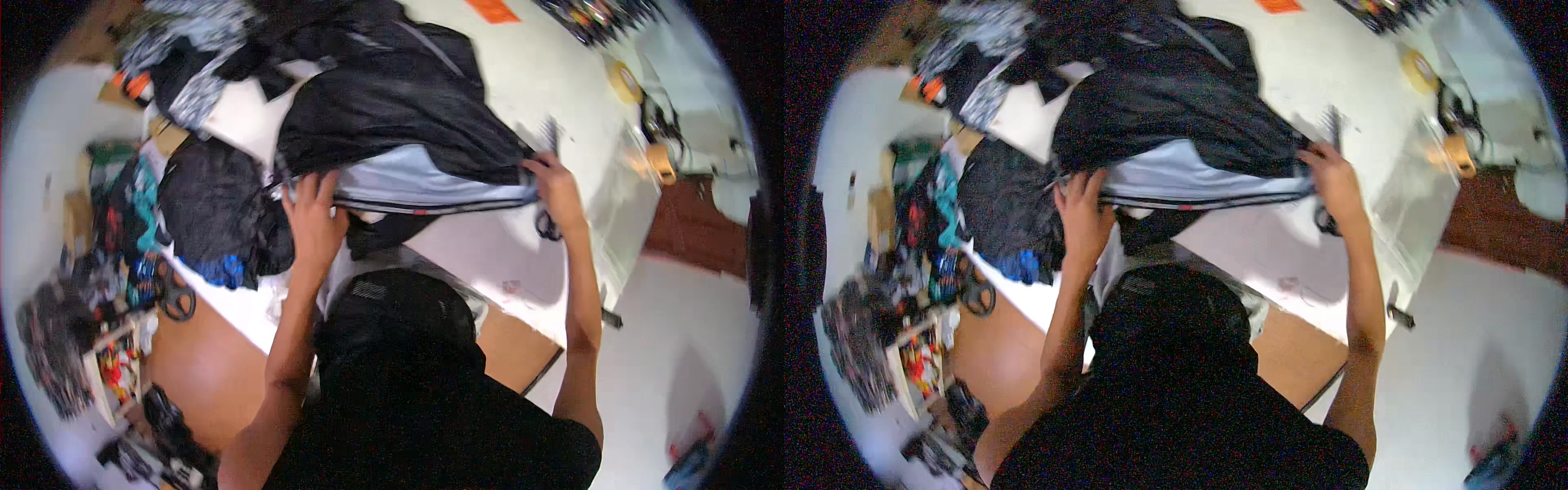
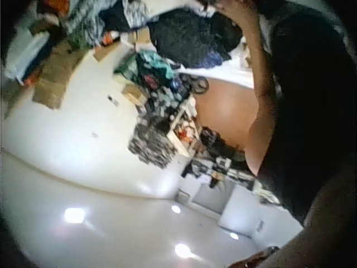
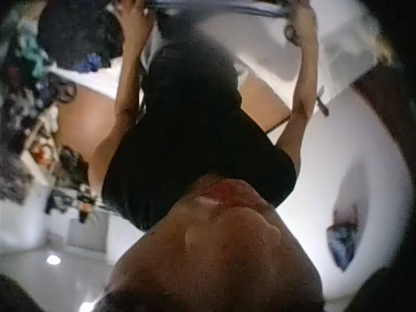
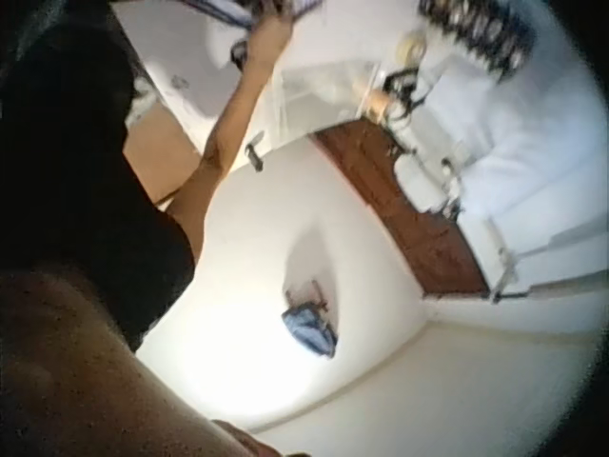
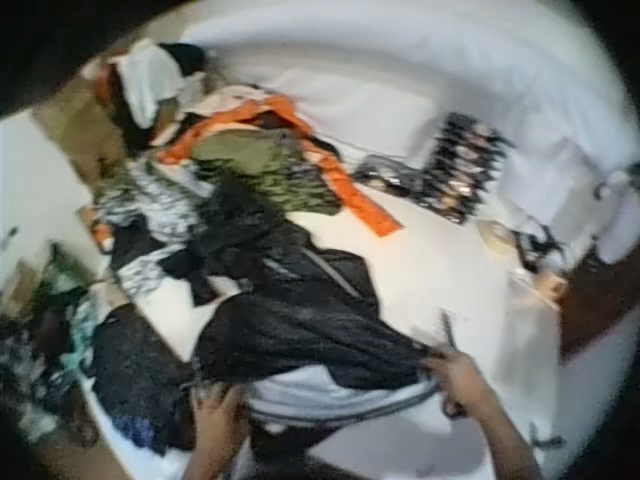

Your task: Cutting and trimming garment labels or excess fabric using scissors.

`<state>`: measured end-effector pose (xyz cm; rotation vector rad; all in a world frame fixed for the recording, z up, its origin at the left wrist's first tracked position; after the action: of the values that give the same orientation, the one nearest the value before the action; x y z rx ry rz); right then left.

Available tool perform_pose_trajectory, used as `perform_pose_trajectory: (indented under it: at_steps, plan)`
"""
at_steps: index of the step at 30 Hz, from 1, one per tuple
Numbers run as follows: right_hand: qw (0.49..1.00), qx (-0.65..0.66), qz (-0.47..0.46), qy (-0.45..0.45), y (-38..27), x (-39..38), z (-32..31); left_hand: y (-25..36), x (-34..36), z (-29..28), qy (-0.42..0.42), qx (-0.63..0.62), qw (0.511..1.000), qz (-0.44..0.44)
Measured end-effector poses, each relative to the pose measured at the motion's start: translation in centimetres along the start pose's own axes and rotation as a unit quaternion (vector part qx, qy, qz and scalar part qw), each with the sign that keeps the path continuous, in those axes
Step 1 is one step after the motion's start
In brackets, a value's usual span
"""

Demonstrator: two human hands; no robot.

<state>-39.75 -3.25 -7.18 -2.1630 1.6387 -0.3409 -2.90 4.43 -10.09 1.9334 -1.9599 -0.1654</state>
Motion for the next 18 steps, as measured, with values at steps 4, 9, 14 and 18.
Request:
perform_pose_trajectory:
  at_steps: [4,9,14,18]
  plan:
    - [0.983,0.12,-0.022,0.137,1.8,0.4,-1.7,-1.6,-0.7,0.5,0.047,0.027,0.998,-0.036]
    - [0.93,0.314,0.055,0.185,4.4,0.9,-2.6,-3.3,-0.6,-1.8,0.13,-0.014,0.987,-0.092]
    - [0.881,0.421,0.102,0.19,3.1,2.4,-3.3,-5.5,0.2,-4.4,0.186,-0.08,0.974,-0.106]
    - [0.898,0.372,0.095,0.215,4.6,3.9,-3.0,-6.9,2.8,-2.6,0.03,-0.285,0.958,-0.028]
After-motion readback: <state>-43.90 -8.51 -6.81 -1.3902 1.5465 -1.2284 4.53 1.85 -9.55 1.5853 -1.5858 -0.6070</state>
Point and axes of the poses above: each hand's wrist, its own x-axis towards the middle knuckle, its own z-axis out of the palm, y = z × x, the point moved 5 cm from there along x, towards the middle knuckle, and after that the axes turned 3 degrees about x, right-handed, at the moved point
